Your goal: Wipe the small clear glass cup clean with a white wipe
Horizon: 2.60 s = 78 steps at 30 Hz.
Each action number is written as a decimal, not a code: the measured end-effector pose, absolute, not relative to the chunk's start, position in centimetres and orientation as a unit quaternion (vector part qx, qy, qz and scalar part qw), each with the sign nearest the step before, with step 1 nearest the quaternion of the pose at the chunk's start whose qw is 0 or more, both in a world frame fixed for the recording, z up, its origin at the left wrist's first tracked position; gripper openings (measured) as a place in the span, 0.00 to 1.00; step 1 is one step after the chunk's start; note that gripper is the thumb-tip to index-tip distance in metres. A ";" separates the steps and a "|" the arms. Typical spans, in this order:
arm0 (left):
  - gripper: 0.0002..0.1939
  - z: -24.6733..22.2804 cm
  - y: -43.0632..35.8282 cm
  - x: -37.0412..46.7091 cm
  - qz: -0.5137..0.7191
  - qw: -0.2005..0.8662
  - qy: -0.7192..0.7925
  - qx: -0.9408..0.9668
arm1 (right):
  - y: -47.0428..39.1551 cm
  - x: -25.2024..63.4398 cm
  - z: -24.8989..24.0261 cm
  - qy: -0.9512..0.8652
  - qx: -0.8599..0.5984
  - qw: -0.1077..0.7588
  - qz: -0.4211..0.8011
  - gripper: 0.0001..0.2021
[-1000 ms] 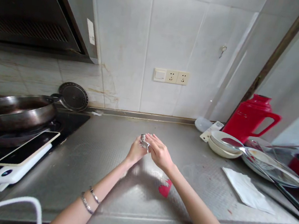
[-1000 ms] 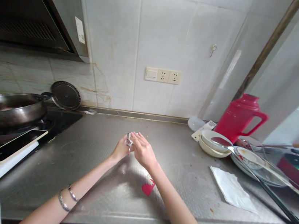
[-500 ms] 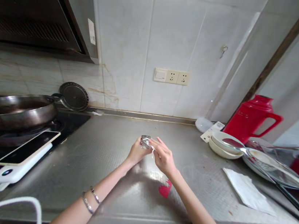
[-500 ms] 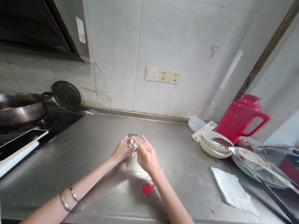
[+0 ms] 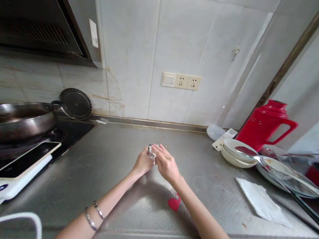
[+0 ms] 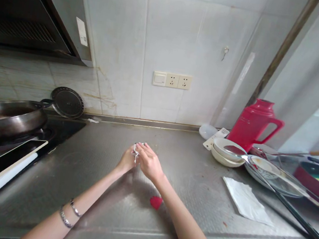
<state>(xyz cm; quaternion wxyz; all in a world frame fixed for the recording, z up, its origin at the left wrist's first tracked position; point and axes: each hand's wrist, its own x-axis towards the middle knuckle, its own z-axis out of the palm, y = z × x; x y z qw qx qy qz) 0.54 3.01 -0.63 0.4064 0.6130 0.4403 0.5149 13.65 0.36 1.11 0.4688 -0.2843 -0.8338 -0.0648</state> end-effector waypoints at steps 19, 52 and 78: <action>0.29 -0.5 2.6 0.9 0.518 0.410 0.452 0.599 | 1.6 15.7 2.5 -0.666 -0.448 0.585 0.117 0.16; 0.69 -0.6 3.3 -1.5 0.439 0.286 0.397 0.753 | 1.6 15.6 2.7 -0.518 -0.422 0.517 0.535 0.23; 0.45 -0.3 2.4 0.0 0.495 0.340 0.362 0.713 | 1.7 16.0 1.7 -0.658 -0.476 0.560 0.163 0.21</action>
